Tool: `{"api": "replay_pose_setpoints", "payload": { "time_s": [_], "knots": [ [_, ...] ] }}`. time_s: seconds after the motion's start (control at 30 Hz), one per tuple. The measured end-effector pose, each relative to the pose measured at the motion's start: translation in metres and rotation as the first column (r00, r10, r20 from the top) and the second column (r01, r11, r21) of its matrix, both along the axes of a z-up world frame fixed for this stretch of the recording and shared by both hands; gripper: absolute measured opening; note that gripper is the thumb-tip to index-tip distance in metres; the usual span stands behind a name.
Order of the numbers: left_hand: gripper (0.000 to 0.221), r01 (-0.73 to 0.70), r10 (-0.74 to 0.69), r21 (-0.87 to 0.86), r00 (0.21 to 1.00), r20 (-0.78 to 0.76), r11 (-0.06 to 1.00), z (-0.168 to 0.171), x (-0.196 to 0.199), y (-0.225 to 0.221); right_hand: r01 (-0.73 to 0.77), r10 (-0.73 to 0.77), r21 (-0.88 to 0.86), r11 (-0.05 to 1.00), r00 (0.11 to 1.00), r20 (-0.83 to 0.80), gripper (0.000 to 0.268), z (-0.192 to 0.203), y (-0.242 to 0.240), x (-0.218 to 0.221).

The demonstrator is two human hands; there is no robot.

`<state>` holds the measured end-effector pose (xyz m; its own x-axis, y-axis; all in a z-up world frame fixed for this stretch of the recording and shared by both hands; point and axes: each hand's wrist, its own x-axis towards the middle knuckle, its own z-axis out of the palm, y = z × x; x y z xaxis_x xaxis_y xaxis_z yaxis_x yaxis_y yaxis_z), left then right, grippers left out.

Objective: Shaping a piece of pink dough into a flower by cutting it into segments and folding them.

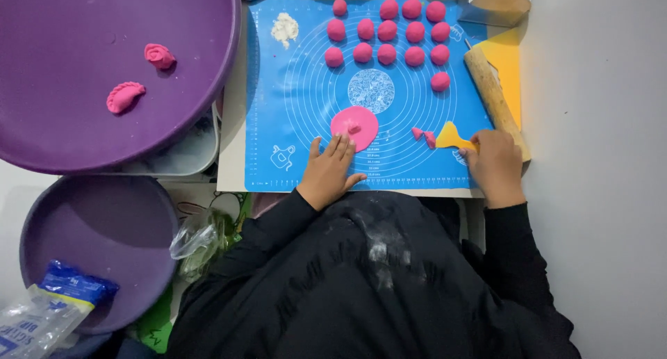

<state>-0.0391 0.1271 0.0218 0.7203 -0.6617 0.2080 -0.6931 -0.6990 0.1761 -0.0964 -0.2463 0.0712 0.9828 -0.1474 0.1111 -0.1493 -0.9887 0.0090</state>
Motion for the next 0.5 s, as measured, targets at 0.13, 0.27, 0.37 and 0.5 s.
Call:
{"api": "replay_pose_setpoints", "payload": {
  "time_s": [0.13,0.27,0.37,0.5],
  "knots": [
    [0.083,0.008,-0.008,0.005,1.0,0.001,1.0,0.003,0.001,0.002,0.063,-0.063,-0.011,0.998,0.998,-0.015,0.025,0.011,0.006,-0.004],
    [0.066,-0.006,0.01,-0.052,0.997,0.075,0.999,0.005,0.008,0.002,0.058,-0.081,0.231,0.971,0.993,0.09,0.021,0.025,0.014,-0.008],
    [0.057,-0.017,0.029,-0.112,0.994,0.105,0.994,0.004,0.012,0.0,-0.027,-0.058,0.362,0.932,0.974,0.221,0.022,0.042,0.028,-0.006],
    [0.06,-0.019,0.023,-0.076,0.999,0.042,0.997,0.009,0.005,-0.002,-0.212,0.028,0.479,0.852,0.931,0.364,0.02,0.037,0.053,0.008]
  ]
}}
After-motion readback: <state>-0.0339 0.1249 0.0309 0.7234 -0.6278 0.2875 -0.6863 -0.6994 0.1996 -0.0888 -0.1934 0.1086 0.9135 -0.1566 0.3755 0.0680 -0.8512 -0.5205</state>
